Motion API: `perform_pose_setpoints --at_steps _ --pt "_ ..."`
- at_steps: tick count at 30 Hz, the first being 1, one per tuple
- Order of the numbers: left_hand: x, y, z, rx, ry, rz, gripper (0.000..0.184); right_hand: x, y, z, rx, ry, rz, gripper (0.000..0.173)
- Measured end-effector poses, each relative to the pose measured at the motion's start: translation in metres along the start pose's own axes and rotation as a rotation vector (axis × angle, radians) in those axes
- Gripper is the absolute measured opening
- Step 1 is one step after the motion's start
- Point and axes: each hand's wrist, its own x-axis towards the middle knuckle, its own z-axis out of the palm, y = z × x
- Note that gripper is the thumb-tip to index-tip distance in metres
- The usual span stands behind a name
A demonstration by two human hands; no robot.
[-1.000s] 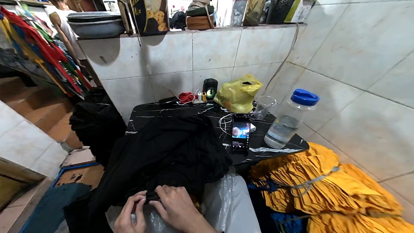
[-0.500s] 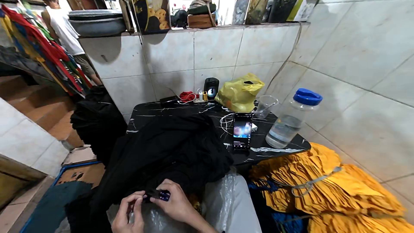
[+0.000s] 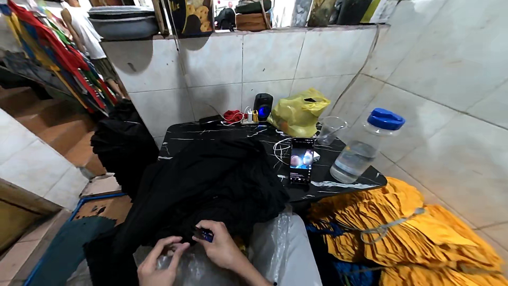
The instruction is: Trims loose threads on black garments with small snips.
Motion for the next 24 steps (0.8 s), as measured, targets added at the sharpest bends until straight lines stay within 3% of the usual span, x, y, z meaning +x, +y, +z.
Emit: perform_pose_setpoints --at_steps 2,3,6,9,12,15,17,19,20,22,24 --pt "0.005 -0.003 0.004 0.068 -0.012 0.025 0.042 0.000 -0.001 0.000 -0.019 -0.004 -0.006 0.018" --pt "0.006 -0.005 0.008 0.093 -0.010 0.042 0.040 0.000 -0.002 0.000 -0.021 0.000 -0.003 0.017" --pt "0.003 0.000 0.021 0.071 0.104 0.125 0.012 0.002 -0.003 -0.002 0.024 0.096 0.028 0.019" --pt "-0.003 0.005 0.019 -0.024 -0.049 0.147 0.005 0.007 0.000 -0.010 0.135 0.194 0.077 0.021" --pt "-0.005 0.002 0.011 -0.077 -0.244 0.015 0.011 0.011 0.001 -0.016 0.174 0.197 0.075 0.016" --pt "0.003 0.001 0.003 -0.039 -0.085 -0.040 0.016 0.010 0.000 -0.016 0.188 0.175 0.076 0.014" --pt "0.011 -0.001 0.002 0.106 0.017 0.027 0.033 0.010 0.001 -0.013 0.183 0.164 0.067 0.014" --pt "0.017 -0.001 0.005 0.262 -0.002 0.071 0.046 0.010 0.002 -0.011 0.172 0.136 0.058 0.015" --pt "0.020 -0.001 0.009 0.321 -0.041 0.089 0.048 0.009 0.001 -0.010 0.148 0.112 0.046 0.016" --pt "0.023 -0.006 0.016 0.392 -0.068 0.131 0.032 0.004 -0.002 -0.014 -0.032 0.054 0.010 0.020" --pt "0.029 -0.010 0.012 0.397 0.002 0.145 0.020 -0.007 -0.017 -0.031 -0.457 -0.025 0.033 0.026"
